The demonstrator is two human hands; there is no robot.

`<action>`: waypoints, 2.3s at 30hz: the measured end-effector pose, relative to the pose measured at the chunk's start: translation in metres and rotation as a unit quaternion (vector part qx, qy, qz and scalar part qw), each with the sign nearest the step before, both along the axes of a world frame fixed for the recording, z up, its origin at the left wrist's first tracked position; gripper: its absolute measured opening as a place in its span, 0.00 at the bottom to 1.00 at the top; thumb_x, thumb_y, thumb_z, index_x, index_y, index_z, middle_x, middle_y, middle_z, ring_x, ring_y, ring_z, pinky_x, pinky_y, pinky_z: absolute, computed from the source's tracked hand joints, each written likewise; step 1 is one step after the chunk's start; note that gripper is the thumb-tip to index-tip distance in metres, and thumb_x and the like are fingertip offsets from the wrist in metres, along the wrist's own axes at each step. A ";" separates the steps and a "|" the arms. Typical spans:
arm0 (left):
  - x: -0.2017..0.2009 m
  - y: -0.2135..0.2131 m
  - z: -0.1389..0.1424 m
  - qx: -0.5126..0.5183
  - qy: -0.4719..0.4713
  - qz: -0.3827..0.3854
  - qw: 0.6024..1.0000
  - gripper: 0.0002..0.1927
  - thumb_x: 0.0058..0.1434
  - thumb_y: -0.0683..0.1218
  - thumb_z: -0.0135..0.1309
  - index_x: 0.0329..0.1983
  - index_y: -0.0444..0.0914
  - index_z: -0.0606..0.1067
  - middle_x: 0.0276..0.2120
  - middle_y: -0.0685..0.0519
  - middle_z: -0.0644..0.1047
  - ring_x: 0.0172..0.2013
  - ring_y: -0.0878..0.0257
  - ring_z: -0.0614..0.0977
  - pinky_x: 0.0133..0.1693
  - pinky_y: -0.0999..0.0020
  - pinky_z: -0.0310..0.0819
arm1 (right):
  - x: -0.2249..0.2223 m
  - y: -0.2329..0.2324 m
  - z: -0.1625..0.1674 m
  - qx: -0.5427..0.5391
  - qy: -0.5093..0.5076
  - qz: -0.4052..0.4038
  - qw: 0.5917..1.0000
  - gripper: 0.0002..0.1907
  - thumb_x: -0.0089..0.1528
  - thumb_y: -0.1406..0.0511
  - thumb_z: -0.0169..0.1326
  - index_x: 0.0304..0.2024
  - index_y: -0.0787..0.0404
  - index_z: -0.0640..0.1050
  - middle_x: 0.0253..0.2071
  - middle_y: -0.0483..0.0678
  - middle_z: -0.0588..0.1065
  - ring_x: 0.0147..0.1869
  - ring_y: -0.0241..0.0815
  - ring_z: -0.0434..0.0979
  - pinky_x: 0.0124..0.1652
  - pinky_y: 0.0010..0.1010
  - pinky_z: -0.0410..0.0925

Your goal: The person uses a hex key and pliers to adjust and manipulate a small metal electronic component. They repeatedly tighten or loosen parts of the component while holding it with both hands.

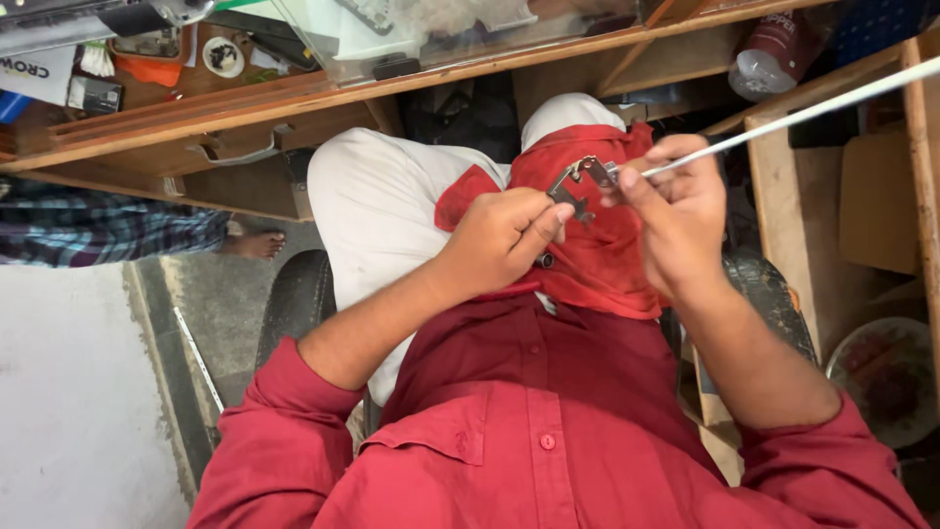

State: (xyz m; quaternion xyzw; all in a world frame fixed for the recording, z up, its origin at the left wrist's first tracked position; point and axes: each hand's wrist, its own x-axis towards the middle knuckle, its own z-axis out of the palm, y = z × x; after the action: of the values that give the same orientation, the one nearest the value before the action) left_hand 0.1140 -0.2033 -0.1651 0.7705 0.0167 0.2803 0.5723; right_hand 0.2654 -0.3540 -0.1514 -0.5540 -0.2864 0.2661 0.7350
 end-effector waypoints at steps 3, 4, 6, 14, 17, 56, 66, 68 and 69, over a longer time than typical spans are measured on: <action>0.003 -0.004 0.002 -0.015 0.046 0.021 0.999 0.18 0.74 0.47 0.49 0.28 0.34 0.75 0.22 0.47 0.75 0.23 0.55 0.78 0.29 0.62 0.70 | -0.002 -0.004 0.000 -0.020 -0.167 -0.029 0.985 0.07 0.71 0.75 0.55 0.45 0.62 0.70 0.43 0.49 0.77 0.44 0.42 0.78 0.46 0.33 0.74; 0.003 -0.005 0.002 -0.023 0.075 0.040 0.996 0.18 0.73 0.47 0.50 0.27 0.33 0.75 0.20 0.47 0.74 0.21 0.55 0.77 0.28 0.61 0.69 | -0.005 -0.004 0.000 -0.027 -0.292 -0.048 0.955 0.07 0.73 0.75 0.55 0.45 0.63 0.70 0.44 0.49 0.76 0.44 0.42 0.76 0.47 0.33 0.73; 0.003 -0.010 0.003 -0.050 0.092 0.035 0.994 0.16 0.72 0.47 0.50 0.30 0.34 0.77 0.21 0.47 0.75 0.20 0.56 0.78 0.26 0.62 0.69 | -0.006 -0.006 0.005 -0.020 -0.641 -0.065 0.764 0.07 0.66 0.73 0.56 0.40 0.60 0.72 0.40 0.53 0.78 0.40 0.47 0.79 0.41 0.35 0.72; 0.000 -0.001 0.001 0.015 -0.003 0.020 1.000 0.17 0.75 0.47 0.48 0.30 0.34 0.74 0.25 0.47 0.76 0.27 0.55 0.80 0.30 0.62 0.72 | -0.001 0.005 -0.002 -0.062 -0.052 -0.094 0.992 0.13 0.60 0.69 0.64 0.41 0.53 0.72 0.39 0.46 0.77 0.42 0.37 0.80 0.47 0.28 0.75; 0.000 -0.004 0.000 -0.011 0.037 0.027 0.999 0.18 0.75 0.47 0.48 0.29 0.34 0.74 0.24 0.47 0.76 0.25 0.54 0.79 0.29 0.61 0.70 | -0.002 0.000 -0.003 -0.063 -0.253 -0.058 0.964 0.15 0.61 0.72 0.64 0.45 0.59 0.73 0.40 0.49 0.76 0.43 0.42 0.79 0.46 0.32 0.74; -0.001 -0.006 -0.001 -0.029 0.013 0.007 0.999 0.18 0.75 0.47 0.48 0.28 0.34 0.73 0.23 0.48 0.75 0.23 0.58 0.78 0.28 0.63 0.69 | -0.005 0.002 -0.004 -0.033 0.000 -0.035 0.999 0.08 0.68 0.69 0.59 0.47 0.54 0.74 0.42 0.49 0.76 0.45 0.43 0.79 0.46 0.32 0.75; 0.004 -0.004 -0.009 -0.057 0.060 0.040 0.996 0.19 0.74 0.47 0.50 0.27 0.34 0.75 0.18 0.50 0.73 0.19 0.62 0.74 0.25 0.65 0.66 | -0.015 0.004 -0.002 -0.086 -0.359 -0.070 0.927 0.11 0.67 0.74 0.59 0.45 0.59 0.70 0.43 0.51 0.76 0.46 0.45 0.78 0.48 0.34 0.73; 0.004 0.001 -0.009 -0.023 0.011 0.018 1.000 0.20 0.75 0.48 0.50 0.27 0.34 0.74 0.20 0.50 0.73 0.21 0.64 0.74 0.26 0.66 0.67 | -0.008 0.007 -0.004 -0.071 -0.076 -0.062 0.993 0.10 0.67 0.74 0.60 0.44 0.58 0.72 0.41 0.50 0.75 0.44 0.42 0.77 0.47 0.32 0.73; 0.004 0.002 -0.008 -0.017 0.000 0.007 1.000 0.20 0.76 0.48 0.50 0.28 0.34 0.74 0.21 0.50 0.74 0.22 0.65 0.75 0.27 0.66 0.67 | -0.006 0.007 -0.003 -0.053 0.014 -0.054 0.997 0.10 0.64 0.74 0.60 0.41 0.56 0.74 0.39 0.51 0.76 0.42 0.42 0.78 0.44 0.33 0.74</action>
State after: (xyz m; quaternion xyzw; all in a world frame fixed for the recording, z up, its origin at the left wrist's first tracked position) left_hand 0.1176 -0.2011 -0.1735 0.7604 0.0270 0.2836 0.5837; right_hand 0.2599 -0.3469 -0.1543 -0.6033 -0.2312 0.2481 0.7218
